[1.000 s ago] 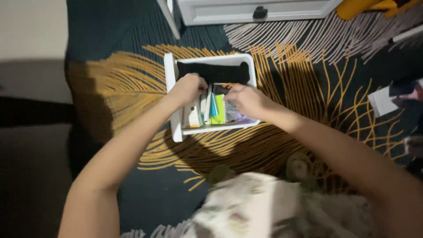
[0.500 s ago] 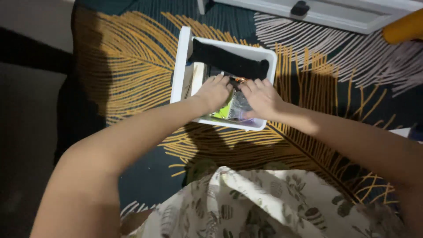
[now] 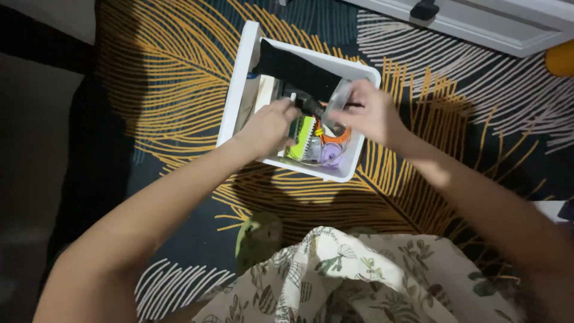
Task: Organize stationery items from a drawer and desk into a storage bin and pouch.
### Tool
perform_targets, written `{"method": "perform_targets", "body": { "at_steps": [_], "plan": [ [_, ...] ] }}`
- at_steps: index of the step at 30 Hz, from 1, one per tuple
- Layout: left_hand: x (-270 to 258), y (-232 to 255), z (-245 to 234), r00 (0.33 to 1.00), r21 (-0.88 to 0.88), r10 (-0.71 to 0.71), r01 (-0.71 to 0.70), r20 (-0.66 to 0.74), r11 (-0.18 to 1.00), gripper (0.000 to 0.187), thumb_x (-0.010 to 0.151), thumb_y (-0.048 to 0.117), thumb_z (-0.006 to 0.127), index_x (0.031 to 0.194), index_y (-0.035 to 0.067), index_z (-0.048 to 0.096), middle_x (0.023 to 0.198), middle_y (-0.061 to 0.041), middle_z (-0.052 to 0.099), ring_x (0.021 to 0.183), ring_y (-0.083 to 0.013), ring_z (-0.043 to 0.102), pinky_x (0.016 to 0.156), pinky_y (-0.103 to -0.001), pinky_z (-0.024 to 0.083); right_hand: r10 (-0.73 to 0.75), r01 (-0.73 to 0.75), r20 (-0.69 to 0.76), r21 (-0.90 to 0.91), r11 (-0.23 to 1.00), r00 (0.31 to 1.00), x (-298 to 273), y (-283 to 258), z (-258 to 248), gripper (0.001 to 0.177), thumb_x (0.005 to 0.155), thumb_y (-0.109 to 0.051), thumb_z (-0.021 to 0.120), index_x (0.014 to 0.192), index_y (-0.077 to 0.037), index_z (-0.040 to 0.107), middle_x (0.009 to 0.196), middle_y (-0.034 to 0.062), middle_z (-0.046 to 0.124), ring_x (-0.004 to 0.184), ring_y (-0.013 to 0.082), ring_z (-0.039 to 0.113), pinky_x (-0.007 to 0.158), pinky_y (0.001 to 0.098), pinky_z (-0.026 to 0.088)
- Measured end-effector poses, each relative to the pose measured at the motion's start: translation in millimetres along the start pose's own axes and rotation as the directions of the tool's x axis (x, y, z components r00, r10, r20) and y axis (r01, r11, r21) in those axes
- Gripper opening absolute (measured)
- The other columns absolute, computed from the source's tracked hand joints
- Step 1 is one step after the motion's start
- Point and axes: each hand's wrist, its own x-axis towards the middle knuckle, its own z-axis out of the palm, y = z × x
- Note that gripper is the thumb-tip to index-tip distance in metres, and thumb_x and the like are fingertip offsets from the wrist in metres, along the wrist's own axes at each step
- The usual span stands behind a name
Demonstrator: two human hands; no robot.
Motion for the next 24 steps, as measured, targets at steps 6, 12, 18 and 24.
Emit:
{"method": "perform_targets", "body": {
  "at_steps": [6, 12, 18, 24],
  "plan": [
    [-25, 21, 4, 0.786, -0.151, -0.240, 0.187, -0.570, 0.971, 0.066, 0.079, 0.012, 0.079, 0.134, -0.010, 0.049, 0.131, -0.029, 0.050, 0.124, -0.0470, 0.045, 0.105, -0.054, 0.039, 0.073, -0.060, -0.005, 0.512, 0.857, 0.997, -4, -2, -25, 0.039, 0.097, -0.008, 0.066, 0.130, 0.003, 0.048, 0.121, 0.0140, 0.064, 0.113, 0.0200, 0.070, 0.101, 0.0363, 0.061],
    [9, 29, 0, 0.855, 0.100, -0.023, 0.088, -0.518, 0.991, 0.059, 0.084, 0.007, 0.075, 0.139, 0.005, 0.053, 0.136, -0.016, 0.058, 0.129, -0.0391, 0.049, 0.109, -0.049, 0.038, -0.047, 0.005, 0.185, 0.220, 0.975, 0.982, -12, 1, -28, 0.057, 0.088, -0.013, 0.073, 0.138, -0.002, 0.048, 0.120, 0.0142, 0.069, 0.106, 0.0200, 0.073, 0.090, 0.0352, 0.062],
    [45, 36, 3, 0.890, -0.409, -0.366, 0.237, -0.273, 0.881, 0.041, 0.084, 0.012, 0.077, 0.119, 0.007, 0.057, 0.110, -0.016, 0.069, 0.110, -0.0369, 0.062, 0.093, -0.051, 0.042, -0.446, 0.602, 0.405, -0.510, 0.614, 0.798, -28, -10, 9, 0.061, 0.072, -0.034, 0.087, 0.123, -0.007, 0.066, 0.116, 0.0113, 0.063, 0.104, 0.0309, 0.063, 0.087, 0.0440, 0.054],
    [48, 9, -22, 0.820, -0.741, -0.381, -0.075, -0.426, 0.667, 0.029, 0.093, -0.001, 0.070, 0.121, 0.001, 0.064, 0.097, -0.007, 0.065, 0.088, -0.0141, 0.065, 0.079, -0.028, 0.055, -0.421, 0.484, 0.249, -0.308, 0.819, 0.872, -30, 2, 3, 0.043, 0.085, -0.024, 0.083, 0.121, -0.006, 0.068, 0.122, 0.0109, 0.064, 0.109, 0.0236, 0.065, 0.082, 0.0344, 0.057]
  ]
}}
